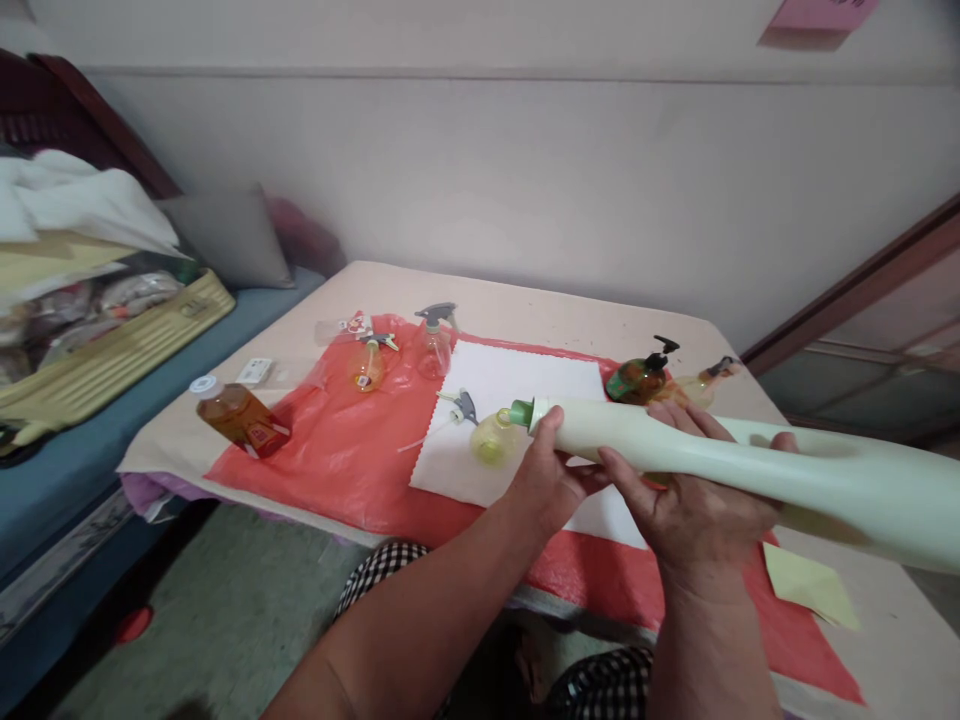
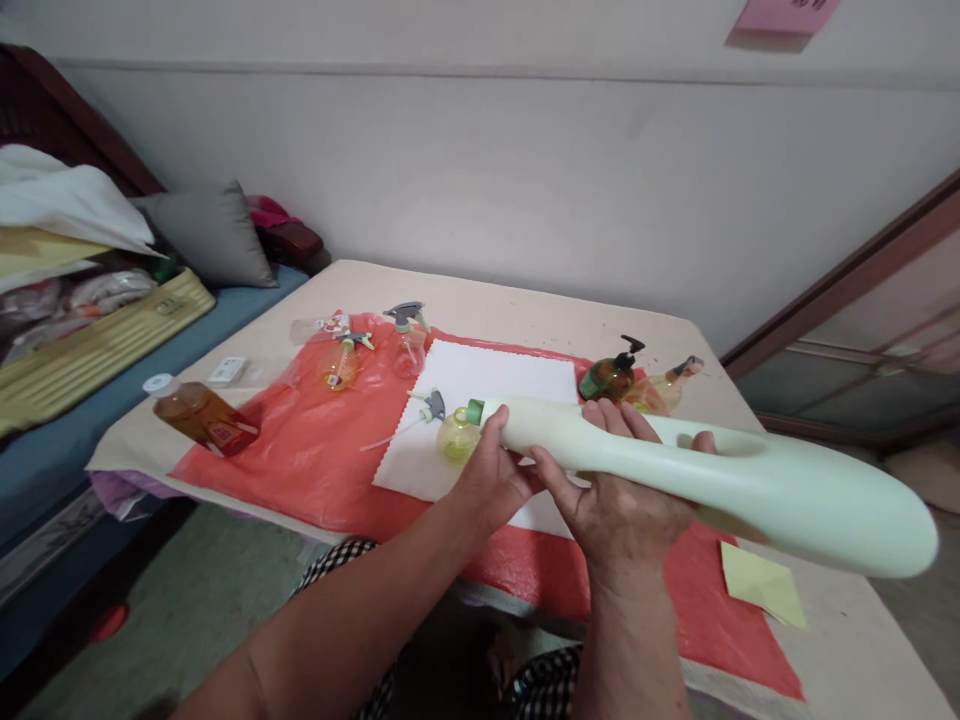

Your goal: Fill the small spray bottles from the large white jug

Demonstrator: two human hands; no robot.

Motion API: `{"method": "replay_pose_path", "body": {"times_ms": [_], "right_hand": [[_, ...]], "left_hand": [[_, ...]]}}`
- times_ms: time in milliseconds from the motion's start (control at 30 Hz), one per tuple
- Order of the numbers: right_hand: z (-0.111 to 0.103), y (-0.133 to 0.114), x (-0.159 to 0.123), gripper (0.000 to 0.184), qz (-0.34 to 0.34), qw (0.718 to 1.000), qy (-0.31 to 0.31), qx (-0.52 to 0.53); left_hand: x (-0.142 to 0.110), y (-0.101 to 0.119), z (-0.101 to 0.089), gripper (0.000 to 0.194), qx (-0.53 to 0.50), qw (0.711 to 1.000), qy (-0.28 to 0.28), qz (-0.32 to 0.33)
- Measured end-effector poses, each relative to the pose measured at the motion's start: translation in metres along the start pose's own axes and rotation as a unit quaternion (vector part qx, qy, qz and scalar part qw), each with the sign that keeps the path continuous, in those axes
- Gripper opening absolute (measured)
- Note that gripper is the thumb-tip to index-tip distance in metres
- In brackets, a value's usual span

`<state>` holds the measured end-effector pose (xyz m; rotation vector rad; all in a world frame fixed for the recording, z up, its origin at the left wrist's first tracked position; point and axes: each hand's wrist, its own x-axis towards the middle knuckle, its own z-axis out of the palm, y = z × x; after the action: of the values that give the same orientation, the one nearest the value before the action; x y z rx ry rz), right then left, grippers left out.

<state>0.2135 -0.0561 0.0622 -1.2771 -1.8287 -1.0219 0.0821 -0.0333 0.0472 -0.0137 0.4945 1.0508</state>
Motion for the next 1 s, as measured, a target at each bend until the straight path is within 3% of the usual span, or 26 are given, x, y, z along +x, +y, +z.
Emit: {"method": "replay_pose_path", "body": {"times_ms": [1000], "right_hand": [[-0.0061,-0.0042,0.0046,0.063,0.019,0.999,-0.027,0.012]], "left_hand": [[-0.0021,0.0007,-0.0001,0.038,0.002,1.0,-0.005,0.002]]}}
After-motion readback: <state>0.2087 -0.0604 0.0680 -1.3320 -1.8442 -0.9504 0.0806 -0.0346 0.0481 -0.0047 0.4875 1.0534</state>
